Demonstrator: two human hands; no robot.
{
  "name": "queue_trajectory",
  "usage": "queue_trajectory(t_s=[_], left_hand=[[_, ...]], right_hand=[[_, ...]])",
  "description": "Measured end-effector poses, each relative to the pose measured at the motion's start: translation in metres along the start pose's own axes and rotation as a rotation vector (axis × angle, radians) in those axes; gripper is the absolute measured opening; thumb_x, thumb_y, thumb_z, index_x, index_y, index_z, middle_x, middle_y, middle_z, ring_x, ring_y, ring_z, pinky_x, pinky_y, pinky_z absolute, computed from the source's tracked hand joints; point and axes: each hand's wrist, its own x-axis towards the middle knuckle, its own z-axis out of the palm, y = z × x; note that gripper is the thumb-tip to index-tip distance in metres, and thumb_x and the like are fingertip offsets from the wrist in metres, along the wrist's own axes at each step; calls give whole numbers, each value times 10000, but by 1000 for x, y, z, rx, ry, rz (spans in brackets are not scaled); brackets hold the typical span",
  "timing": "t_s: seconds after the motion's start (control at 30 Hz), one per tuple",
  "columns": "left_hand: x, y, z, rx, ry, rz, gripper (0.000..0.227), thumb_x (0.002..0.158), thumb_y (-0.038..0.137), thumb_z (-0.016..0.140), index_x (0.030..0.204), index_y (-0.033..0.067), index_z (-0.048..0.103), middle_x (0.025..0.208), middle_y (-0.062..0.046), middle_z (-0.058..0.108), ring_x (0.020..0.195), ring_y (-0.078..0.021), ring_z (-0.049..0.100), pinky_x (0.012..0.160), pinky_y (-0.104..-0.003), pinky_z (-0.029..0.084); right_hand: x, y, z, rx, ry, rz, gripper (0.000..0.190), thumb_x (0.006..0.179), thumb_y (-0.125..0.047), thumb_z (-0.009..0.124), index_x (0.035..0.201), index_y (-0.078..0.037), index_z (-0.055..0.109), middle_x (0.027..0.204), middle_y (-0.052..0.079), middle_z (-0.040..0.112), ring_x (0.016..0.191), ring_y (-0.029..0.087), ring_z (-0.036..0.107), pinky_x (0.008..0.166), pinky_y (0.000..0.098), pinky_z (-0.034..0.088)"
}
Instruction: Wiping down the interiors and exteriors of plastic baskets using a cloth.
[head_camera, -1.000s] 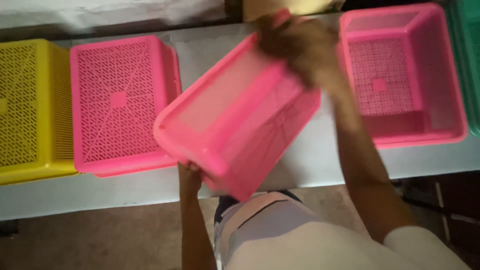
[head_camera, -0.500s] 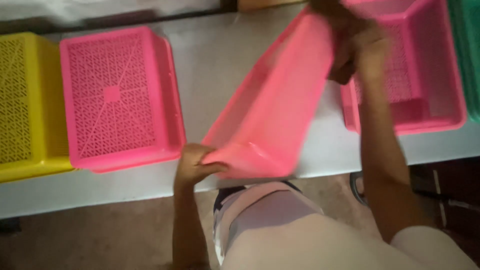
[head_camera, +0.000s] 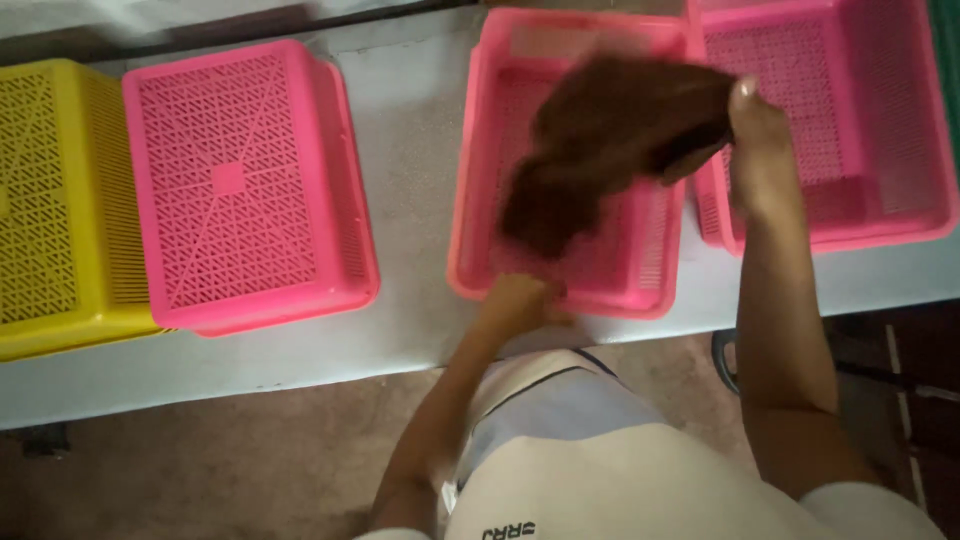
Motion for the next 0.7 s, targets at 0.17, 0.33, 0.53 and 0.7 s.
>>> queue_trajectory(t_s=[0.17, 0.33, 0.53, 0.7], left_hand=[[9, -20, -52, -611, 805, -142, 446, 887, 237, 767, 1272, 45, 647, 1267, -131, 693, 1181, -310, 647, 1060, -405, 483], [71, -42, -140, -474, 886, 12, 670, 905, 478, 784, 1409, 114, 533, 1604, -148, 412, 1491, -355, 418, 1268, -486, 319], [97, -5, -235, -403, 1144, 91, 265, 898, 271, 775, 1013, 83, 629, 1112, -105, 600, 1107, -312, 554, 952, -397, 477], [63, -31, -156, -521, 910, 115, 415, 909, 177, 658, 1310, 112, 573, 1255, -112, 690, 1132, -317, 661, 1011, -413, 503]], right_hand=[[11, -1, 13, 401, -327, 84, 463, 1049, -460, 576, 1164, -29, 701, 1098, 81, 747, 948, 155, 722, 921, 256, 583], [19, -43, -21, 179, -320, -173, 407, 1163, -430, 543, 1032, -61, 652, 911, 146, 716, 710, 233, 714, 608, 310, 547], [44, 42, -124, -360, -118, -663, 239, 1273, 95, 527, 1287, 104, 766, 1281, 237, 744, 1207, 304, 711, 1095, 388, 550], [-51, -70, -51, -27, -718, -739, 426, 975, -182, 533, 1342, 28, 584, 1434, 230, 585, 1349, 345, 592, 1204, 455, 487]])
